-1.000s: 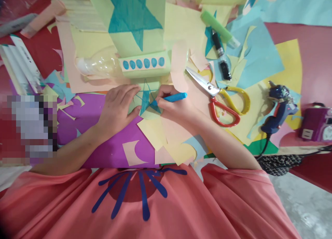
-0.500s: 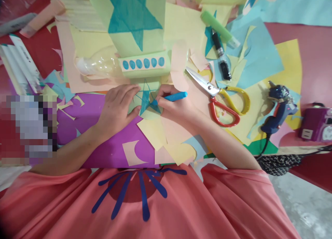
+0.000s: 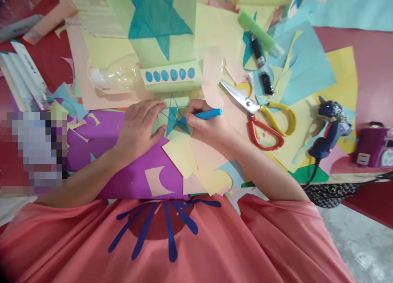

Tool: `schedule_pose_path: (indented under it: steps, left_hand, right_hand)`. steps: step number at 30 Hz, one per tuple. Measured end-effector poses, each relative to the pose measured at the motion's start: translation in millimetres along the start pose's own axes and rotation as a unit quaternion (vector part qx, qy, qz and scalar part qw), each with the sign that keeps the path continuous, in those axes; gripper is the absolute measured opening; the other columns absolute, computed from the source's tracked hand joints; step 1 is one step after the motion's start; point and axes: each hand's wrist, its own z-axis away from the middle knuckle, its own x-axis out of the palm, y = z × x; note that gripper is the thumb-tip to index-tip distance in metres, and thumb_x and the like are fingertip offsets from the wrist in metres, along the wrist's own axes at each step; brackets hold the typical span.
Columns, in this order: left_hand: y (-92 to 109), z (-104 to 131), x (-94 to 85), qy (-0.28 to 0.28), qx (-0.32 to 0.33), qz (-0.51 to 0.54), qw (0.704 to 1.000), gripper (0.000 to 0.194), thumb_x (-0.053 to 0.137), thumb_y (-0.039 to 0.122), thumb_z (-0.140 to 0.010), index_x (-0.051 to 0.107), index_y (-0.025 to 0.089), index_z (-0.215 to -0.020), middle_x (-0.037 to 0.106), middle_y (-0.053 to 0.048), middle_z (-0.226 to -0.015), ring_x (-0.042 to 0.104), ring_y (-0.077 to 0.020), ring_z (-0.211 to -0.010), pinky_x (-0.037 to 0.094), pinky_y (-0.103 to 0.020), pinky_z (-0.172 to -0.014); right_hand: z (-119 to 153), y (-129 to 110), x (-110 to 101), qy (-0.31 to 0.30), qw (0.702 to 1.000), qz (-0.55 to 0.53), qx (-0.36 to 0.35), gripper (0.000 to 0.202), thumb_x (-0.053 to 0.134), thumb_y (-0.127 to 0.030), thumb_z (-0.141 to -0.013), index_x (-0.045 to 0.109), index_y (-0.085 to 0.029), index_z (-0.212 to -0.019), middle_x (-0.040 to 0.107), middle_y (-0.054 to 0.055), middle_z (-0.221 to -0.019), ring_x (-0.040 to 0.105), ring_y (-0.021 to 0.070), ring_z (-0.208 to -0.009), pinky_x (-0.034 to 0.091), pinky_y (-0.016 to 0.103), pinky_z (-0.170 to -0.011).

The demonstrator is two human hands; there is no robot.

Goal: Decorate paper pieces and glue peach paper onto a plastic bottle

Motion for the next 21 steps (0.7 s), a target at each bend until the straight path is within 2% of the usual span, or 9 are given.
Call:
schedule_pose_path:
  steps: [7,10,16,21]
  left_hand:
    - [-0.4,-0.3,-0.4,-0.008,-0.002,0.006,1.0,0.043,0.048,0.025,-0.094,0.049,0.018,-0.137,0.058,-0.015,-0.137,0.051,-0.031,-0.13,0.038,-0.049,-0.108]
    - [-0.5,0.0,-0.1,-0.001,0.002,-0.006,1.0,0.042,0.048,0.026,-0.095,0.049,0.018,-0.136,0.058,-0.014,-0.137,0.052,-0.0299,-0.13,0.039,-0.047,-0.108]
    - [-0.8,0.7,1.1,0.006,0.007,-0.011,1.0,0.041,0.048,0.026,-0.095,0.05,0.019,-0.135,0.059,-0.013,-0.136,0.053,-0.029,-0.129,0.04,-0.046,-0.107]
    - [-0.6,0.1,-0.5,-0.002,0.012,-0.015,1.0,0.042,0.046,0.026,-0.095,0.05,0.014,-0.135,0.059,-0.016,-0.136,0.053,-0.0292,-0.129,0.039,-0.045,-0.107]
  right_hand:
    - [0.9,4.4,3.5,0.047,0.998,-0.003,-0.041,0.022,0.062,-0.028,-0.083,0.053,-0.022,-0.064,0.05,-0.003,-0.063,0.049,0.0112,-0.063,0.04,0.028,-0.06]
    - [-0.5,6.2,3.5,0.041,0.998,-0.002,-0.053,0.021,0.062,-0.029,-0.083,0.054,-0.022,-0.065,0.052,-0.002,-0.063,0.05,0.012,-0.062,0.04,0.029,-0.059]
    - [0.3,0.8,-0.3,0.015,1.0,0.015,-0.016,0.019,0.062,-0.024,-0.079,0.054,-0.021,-0.061,0.053,-0.003,-0.06,0.049,0.0112,-0.06,0.04,0.028,-0.056]
    - [0.8,4.0,1.9,0.054,0.997,0.006,-0.049,0.022,0.062,-0.029,-0.082,0.053,-0.022,-0.063,0.052,-0.003,-0.061,0.05,0.0113,-0.061,0.04,0.027,-0.057]
